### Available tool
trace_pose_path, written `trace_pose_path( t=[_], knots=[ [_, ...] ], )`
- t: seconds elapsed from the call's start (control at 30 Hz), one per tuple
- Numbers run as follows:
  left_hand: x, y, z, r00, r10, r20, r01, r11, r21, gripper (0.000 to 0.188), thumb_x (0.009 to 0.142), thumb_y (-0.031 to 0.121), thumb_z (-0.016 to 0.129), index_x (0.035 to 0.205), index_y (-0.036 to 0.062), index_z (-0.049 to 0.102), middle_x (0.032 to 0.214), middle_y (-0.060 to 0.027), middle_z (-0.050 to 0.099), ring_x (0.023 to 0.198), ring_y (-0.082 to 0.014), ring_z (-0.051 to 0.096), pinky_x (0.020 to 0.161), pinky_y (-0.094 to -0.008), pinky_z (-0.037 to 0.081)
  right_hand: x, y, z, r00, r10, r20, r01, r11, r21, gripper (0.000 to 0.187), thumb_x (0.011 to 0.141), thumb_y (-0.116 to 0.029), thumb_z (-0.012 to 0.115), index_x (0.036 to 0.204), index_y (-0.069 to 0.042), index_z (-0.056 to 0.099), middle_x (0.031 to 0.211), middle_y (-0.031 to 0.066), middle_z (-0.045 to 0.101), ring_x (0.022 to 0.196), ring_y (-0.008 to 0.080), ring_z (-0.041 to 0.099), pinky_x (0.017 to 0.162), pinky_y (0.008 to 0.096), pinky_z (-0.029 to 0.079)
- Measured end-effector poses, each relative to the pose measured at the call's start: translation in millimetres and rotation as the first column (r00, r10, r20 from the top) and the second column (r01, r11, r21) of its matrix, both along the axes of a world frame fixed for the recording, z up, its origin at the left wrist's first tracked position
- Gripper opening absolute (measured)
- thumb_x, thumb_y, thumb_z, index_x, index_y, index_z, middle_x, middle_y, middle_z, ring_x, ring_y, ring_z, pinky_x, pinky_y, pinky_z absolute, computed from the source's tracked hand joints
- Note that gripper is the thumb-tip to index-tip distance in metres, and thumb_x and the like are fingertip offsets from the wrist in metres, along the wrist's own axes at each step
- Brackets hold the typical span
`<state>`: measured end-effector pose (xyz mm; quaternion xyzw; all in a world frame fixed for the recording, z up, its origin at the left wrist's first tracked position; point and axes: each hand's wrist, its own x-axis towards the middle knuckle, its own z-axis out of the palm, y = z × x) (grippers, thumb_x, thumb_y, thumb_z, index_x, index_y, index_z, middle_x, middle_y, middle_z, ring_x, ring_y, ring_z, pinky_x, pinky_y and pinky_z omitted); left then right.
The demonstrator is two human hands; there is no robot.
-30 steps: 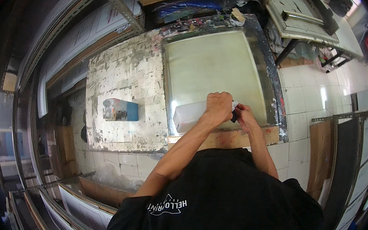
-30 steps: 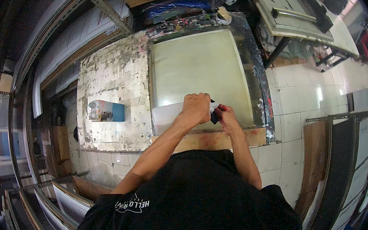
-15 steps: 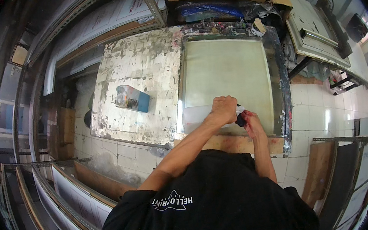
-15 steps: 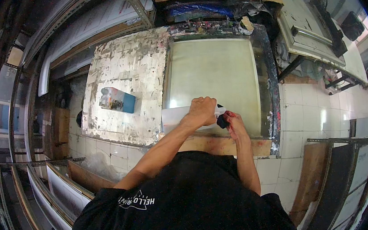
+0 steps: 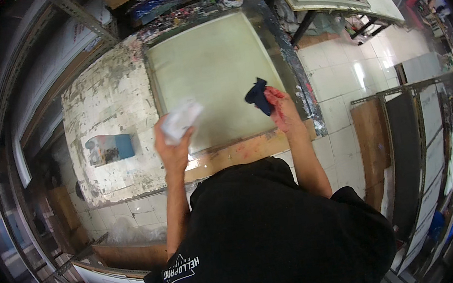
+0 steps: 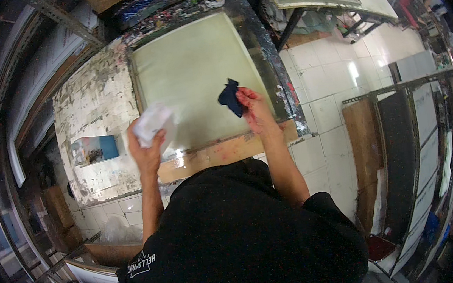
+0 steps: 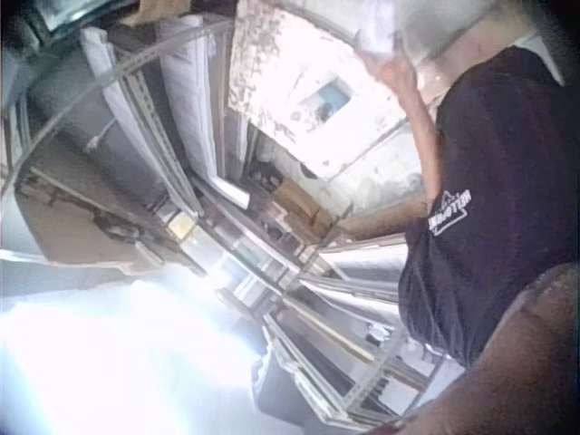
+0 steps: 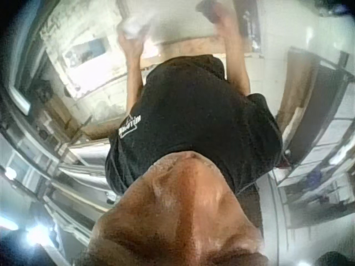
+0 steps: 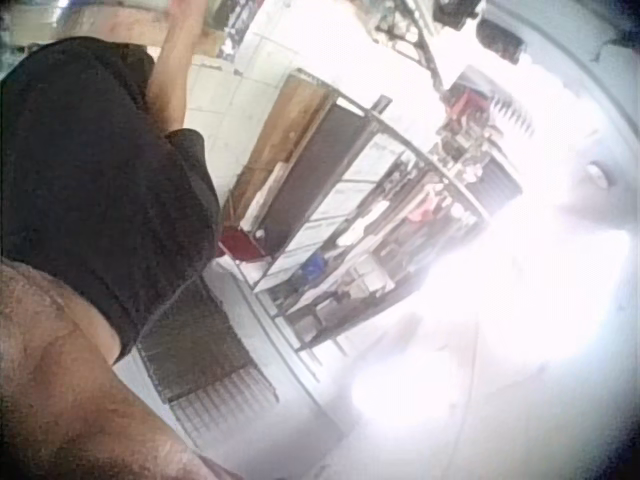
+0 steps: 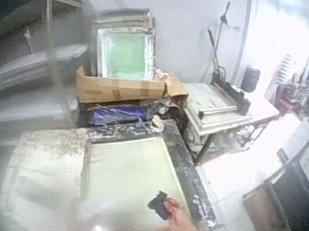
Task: The person cleans a large rectangular screen or frame using a spray bottle and a dark cloth. They repeatedly spray liquid onto the surface and wipe it down, focusing on the edges and the center area. The person handles the spray bottle and cloth throughout the process.
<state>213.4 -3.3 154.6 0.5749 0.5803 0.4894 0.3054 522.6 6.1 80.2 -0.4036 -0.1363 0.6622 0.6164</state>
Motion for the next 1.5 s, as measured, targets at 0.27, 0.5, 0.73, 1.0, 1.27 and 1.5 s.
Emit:
trace_pose_path(
  t=[0.27,0.5,0.73,1.0,1.27,1.5],
  knots=[
    [-85.0,-55.5,-65.4,0.829,0.509,0.233,-0.546,0.827,0.133,0.065,0.082,0.008,0.076,0.130,-0.0058,0.035,0.122,-0.0212,0.052,0.113,-0.0264,0.053,0.096,-0.0372,0.048,93.0,-85.8,-64.0,-0.342,0.134,0.930,-0.008,0.989,-0.145,0.048,0.093,-0.012,0.053,0.137,0.003,0.043,0.142,0.0199,0.043,0.129,0.0393,0.041,0.105,0.0510,0.036],
    [-90.1,-69.5,-83.1,0.730,0.631,0.260,-0.677,0.721,0.150,0.066,0.082,0.007,0.076,0.132,-0.0036,0.033,0.127,-0.0226,0.047,0.114,-0.0295,0.052,0.098,-0.0386,0.050,81.2,-41.5,-92.8,-0.481,0.027,0.876,-0.066,0.996,-0.067,0.061,0.095,-0.023,0.049,0.145,0.006,0.029,0.152,0.0235,0.028,0.142,0.0454,0.020,0.116,0.0560,0.016],
    [-97.3,-70.8,-107.2,0.709,0.687,0.162,-0.705,0.691,0.157,0.074,0.078,0.004,0.078,0.135,-0.0022,0.031,0.129,-0.0217,0.048,0.112,-0.0279,0.056,0.096,-0.0377,0.052,79.0,-83.3,-74.3,-0.446,0.107,0.889,-0.093,0.982,-0.165,0.061,0.096,-0.029,0.048,0.142,0.008,0.033,0.147,0.0280,0.034,0.140,0.0475,0.023,0.116,0.0555,0.016],
    [-74.1,-69.2,-108.3,0.766,0.629,0.131,-0.636,0.771,0.016,0.078,0.074,0.007,0.082,0.135,-0.0055,0.034,0.126,-0.0214,0.053,0.114,-0.0279,0.055,0.098,-0.0397,0.050,85.5,-35.6,-81.2,-0.470,0.062,0.881,-0.084,0.990,-0.114,0.061,0.097,-0.029,0.047,0.142,0.009,0.032,0.149,0.0266,0.032,0.141,0.0461,0.022,0.116,0.0553,0.015],
    [-85.7,-83.6,-160.2,0.698,0.668,-0.259,-0.699,0.714,-0.043,0.082,0.072,0.028,0.086,0.133,-0.0059,0.044,0.132,-0.0223,0.050,0.120,-0.0328,0.049,0.105,-0.0443,0.039,99.0,-98.1,-63.0,0.066,0.047,0.997,-0.181,0.983,-0.035,0.043,0.093,-0.018,0.054,0.133,-0.001,0.052,0.143,0.0233,0.043,0.136,0.0440,0.035,0.112,0.0510,0.029],
    [-84.1,-81.1,-169.6,0.636,0.715,-0.290,-0.725,0.683,0.095,0.074,0.069,0.016,0.087,0.128,-0.0061,0.049,0.127,-0.0197,0.054,0.114,-0.0314,0.052,0.103,-0.0430,0.040,116.5,-82.1,-59.8,-0.325,-0.139,0.936,-0.148,0.984,0.095,0.024,0.073,-0.005,0.071,0.098,-0.005,0.071,0.102,0.0111,0.061,0.094,0.0336,0.054,0.080,0.0463,0.046]
  ],
)
